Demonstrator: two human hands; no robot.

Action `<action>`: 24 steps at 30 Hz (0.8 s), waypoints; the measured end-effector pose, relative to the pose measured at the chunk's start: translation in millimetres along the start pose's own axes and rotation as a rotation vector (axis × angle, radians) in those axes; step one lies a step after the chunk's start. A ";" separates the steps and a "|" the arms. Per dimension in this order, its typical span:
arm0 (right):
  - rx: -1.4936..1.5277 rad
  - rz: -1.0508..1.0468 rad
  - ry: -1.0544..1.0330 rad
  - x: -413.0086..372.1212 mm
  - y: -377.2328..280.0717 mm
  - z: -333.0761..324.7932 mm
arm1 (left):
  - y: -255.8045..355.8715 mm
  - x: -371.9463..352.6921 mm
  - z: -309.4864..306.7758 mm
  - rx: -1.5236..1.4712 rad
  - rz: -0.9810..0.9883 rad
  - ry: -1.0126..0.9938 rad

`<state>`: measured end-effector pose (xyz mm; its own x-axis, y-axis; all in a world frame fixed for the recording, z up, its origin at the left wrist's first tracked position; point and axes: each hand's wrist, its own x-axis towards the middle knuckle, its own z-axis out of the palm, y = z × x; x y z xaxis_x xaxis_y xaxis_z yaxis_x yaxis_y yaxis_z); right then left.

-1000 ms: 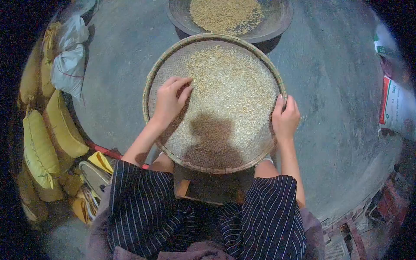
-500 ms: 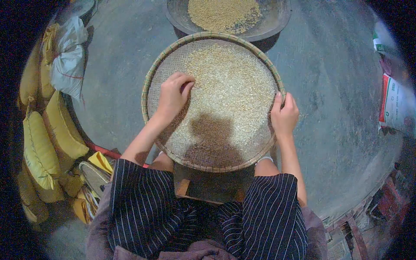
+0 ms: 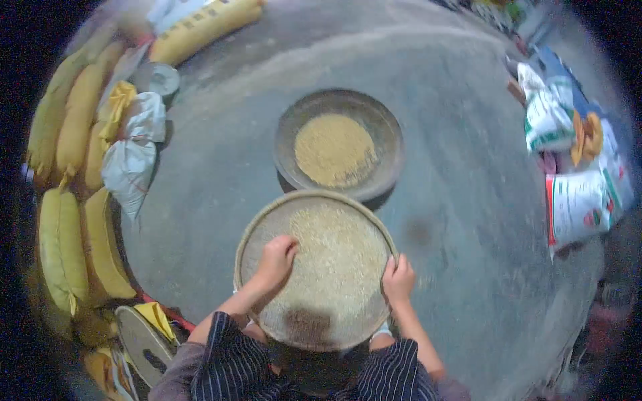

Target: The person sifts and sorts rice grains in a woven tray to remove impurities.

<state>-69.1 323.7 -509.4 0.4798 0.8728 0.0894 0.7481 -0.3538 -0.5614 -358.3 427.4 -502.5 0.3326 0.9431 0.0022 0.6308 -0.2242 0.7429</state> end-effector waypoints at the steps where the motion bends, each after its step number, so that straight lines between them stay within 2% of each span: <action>1: 0.004 -0.003 0.005 1.8 1.1 1.9 | -0.5 1.4 -0.6 -0.003 0.012 -0.012; 2: 0.010 -0.005 -0.003 2.5 -0.4 1.2 | -0.5 1.8 -2.5 0.003 0.014 0.037; 10: -0.060 -0.008 -0.004 3.8 -0.5 -1.2 | -7.0 5.9 -4.1 0.002 0.092 -0.070; 17: -0.096 0.013 -0.036 2.1 3.4 0.9 | -3.2 7.3 -10.2 -0.032 0.127 -0.046; 23: -0.088 -0.001 -0.025 3.4 -3.1 -3.1 | -3.8 10.4 -12.8 -0.060 0.095 -0.073; 24: -0.083 0.005 -0.035 4.9 -2.7 -2.4 | 0.5 12.4 -15.5 -0.116 0.033 -0.071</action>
<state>-67.7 328.2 -505.5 0.4681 0.8818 0.0572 0.7821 -0.3834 -0.4912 -364.7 442.8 -491.7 0.4030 0.9151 -0.0160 0.5346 -0.2212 0.8156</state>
